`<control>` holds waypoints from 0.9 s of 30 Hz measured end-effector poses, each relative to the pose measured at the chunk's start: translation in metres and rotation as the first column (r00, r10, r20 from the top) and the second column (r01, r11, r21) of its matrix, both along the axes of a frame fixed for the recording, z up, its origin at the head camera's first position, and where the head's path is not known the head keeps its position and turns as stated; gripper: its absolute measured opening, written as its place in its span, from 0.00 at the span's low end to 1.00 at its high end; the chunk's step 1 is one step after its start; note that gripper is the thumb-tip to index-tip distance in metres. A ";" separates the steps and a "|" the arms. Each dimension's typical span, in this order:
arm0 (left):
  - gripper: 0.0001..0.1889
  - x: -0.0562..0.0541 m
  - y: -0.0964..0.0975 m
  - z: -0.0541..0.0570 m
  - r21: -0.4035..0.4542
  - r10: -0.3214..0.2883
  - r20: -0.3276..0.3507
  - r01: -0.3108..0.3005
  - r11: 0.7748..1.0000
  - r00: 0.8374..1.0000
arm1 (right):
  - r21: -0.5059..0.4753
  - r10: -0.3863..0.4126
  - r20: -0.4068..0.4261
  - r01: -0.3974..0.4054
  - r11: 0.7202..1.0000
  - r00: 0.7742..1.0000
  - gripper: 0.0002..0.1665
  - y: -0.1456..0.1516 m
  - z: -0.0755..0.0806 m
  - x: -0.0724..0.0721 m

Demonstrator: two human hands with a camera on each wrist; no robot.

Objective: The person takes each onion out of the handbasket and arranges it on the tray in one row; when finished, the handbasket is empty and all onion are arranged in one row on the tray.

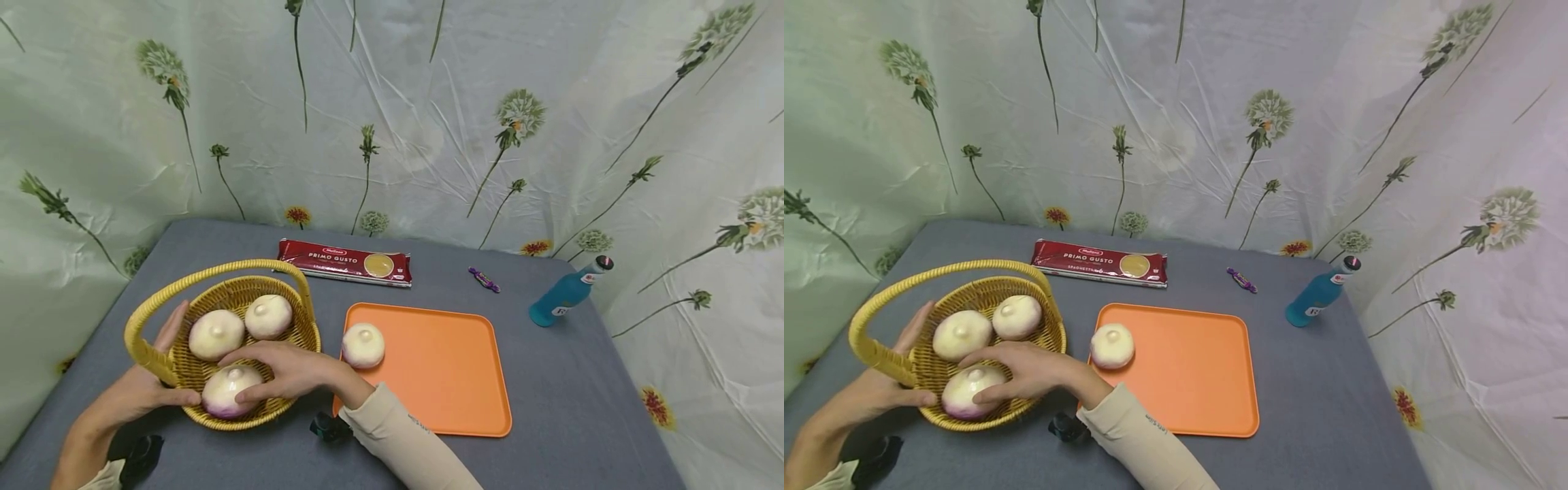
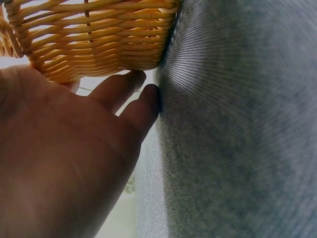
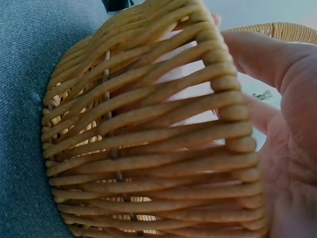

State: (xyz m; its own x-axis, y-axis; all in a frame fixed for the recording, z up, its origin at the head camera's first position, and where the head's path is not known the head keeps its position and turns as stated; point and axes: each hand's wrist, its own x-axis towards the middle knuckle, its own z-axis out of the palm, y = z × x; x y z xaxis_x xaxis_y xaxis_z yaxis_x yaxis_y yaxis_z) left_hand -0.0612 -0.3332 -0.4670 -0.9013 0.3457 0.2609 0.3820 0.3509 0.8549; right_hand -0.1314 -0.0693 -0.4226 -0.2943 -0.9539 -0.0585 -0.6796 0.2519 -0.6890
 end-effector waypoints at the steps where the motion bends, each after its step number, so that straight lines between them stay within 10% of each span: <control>1: 0.78 0.000 0.000 0.000 -0.003 0.002 0.001 -0.002 1.000 1.000 | -0.006 0.004 0.005 -0.004 1.000 1.000 0.32 0.000 0.000 0.000; 27: 0.78 0.002 0.000 -0.003 -0.011 0.012 0.031 -0.011 1.000 0.999 | 0.039 -0.001 -0.055 0.003 0.999 0.998 0.32 -0.006 -0.001 0.008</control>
State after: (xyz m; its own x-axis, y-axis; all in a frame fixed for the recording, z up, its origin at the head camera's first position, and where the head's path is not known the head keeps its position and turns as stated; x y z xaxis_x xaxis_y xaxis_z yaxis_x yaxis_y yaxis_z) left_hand -0.0593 -0.3330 -0.4696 -0.9128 0.3380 0.2294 0.3516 0.3642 0.8624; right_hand -0.1233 -0.0750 -0.4237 -0.3001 -0.9506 -0.0792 -0.7157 0.2792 -0.6402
